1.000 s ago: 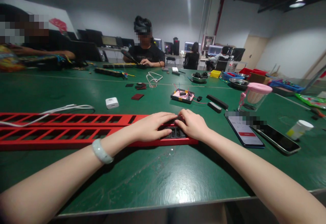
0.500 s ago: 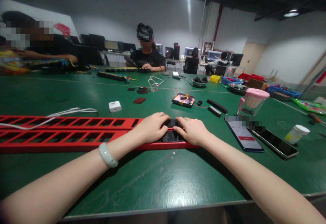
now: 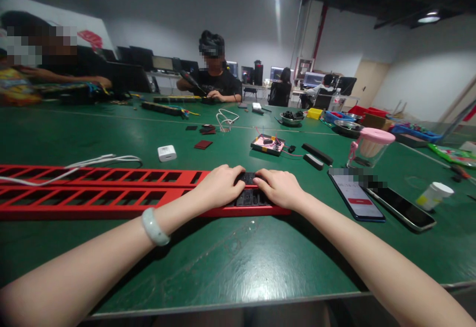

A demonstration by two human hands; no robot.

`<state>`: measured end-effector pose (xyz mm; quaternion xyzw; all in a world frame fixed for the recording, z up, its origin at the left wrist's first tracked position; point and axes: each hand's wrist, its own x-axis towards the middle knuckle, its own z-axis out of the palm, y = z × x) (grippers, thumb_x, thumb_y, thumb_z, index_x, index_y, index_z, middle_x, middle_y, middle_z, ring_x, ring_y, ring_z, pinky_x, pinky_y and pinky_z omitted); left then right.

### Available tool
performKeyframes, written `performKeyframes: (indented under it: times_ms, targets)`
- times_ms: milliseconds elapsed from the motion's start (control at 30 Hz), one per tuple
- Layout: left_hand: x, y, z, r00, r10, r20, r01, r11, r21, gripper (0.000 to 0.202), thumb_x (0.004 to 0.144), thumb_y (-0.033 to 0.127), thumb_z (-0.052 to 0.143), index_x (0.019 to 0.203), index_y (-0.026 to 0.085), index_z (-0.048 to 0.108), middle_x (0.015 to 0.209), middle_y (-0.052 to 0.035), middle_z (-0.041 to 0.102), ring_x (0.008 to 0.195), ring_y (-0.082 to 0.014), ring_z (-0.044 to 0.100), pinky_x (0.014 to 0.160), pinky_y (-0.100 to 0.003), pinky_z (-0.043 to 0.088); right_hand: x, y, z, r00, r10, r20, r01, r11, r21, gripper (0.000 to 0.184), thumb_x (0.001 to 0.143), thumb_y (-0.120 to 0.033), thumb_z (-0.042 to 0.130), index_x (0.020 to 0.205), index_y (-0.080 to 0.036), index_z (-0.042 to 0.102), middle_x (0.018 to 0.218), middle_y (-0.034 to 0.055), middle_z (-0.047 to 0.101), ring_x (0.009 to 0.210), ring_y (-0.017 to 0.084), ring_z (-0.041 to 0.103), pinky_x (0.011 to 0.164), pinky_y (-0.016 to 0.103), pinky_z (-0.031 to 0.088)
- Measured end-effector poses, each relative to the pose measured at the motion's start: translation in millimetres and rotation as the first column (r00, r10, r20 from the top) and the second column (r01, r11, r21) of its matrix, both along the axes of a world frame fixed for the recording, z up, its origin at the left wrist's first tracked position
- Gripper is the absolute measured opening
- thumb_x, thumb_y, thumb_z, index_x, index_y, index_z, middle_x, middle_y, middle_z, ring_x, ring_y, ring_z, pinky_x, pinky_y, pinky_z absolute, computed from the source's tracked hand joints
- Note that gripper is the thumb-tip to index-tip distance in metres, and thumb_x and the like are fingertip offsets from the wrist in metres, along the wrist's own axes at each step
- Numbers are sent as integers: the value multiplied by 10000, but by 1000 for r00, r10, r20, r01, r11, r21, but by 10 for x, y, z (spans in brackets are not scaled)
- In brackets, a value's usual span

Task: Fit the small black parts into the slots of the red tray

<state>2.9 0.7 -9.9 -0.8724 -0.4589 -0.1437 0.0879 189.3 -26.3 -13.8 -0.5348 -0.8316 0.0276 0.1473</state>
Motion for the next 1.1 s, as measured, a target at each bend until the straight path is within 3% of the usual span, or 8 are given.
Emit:
performKeyframes:
  times_ms: [167, 400, 633, 833, 967, 1100]
  targets:
    - [-23, 88, 1, 991, 6, 134, 9, 993, -115, 320, 761, 334, 413, 1021, 209, 551, 912, -53, 627, 828, -208, 581, 705, -286, 457, 15, 25, -22, 999, 7, -48, -7, 1000, 9, 381, 867, -427, 285, 1139, -257, 491, 1068, 42, 595, 961, 185, 548, 798, 285, 389]
    - [-17, 105, 39, 983, 47, 179, -17, 986, -168, 299, 760, 354, 420, 987, 229, 569, 907, -27, 637, 799, -197, 594, 653, -261, 459, 46, 46, -60, 993, -7, -116, 7, 1000, 2, 341, 833, -367, 375, 1119, -266, 529, 1051, 22, 607, 888, 179, 571, 711, 265, 410]
    - [3, 90, 59, 994, 60, 95, -44, 986, -161, 315, 782, 366, 380, 1009, 213, 536, 880, -48, 634, 788, -207, 591, 659, -275, 447, 20, 69, -25, 986, -58, -154, 55, 998, -22, 346, 783, -416, 451, 1072, -260, 560, 892, 18, 648, 744, 156, 582, 617, 238, 390]
    - [34, 113, 88, 998, 52, 18, -47, 975, -216, 378, 788, 445, 358, 1042, 218, 522, 936, -68, 626, 839, -237, 584, 702, -304, 434, -27, 135, 18, 995, -80, -61, 79, 997, -11, 385, 761, -469, 459, 1089, -286, 543, 760, 0, 649, 672, 159, 580, 541, 228, 350]
    - [15, 150, 41, 996, 59, 68, -44, 978, -203, 400, 783, 505, 344, 1029, 250, 531, 944, -52, 627, 863, -248, 578, 710, -318, 430, -29, 132, -8, 993, -100, -59, 101, 995, 8, 409, 764, -497, 440, 1108, -301, 541, 808, 9, 657, 704, 179, 588, 558, 242, 365]
    - [4, 163, 9, 992, 83, 93, -64, 979, -191, 400, 783, 523, 335, 1011, 265, 537, 917, -39, 632, 845, -251, 581, 680, -318, 430, 4, 134, -63, 983, -50, -176, 54, 998, 15, 395, 783, -467, 435, 1113, -280, 544, 963, 19, 641, 798, 180, 587, 634, 252, 403]
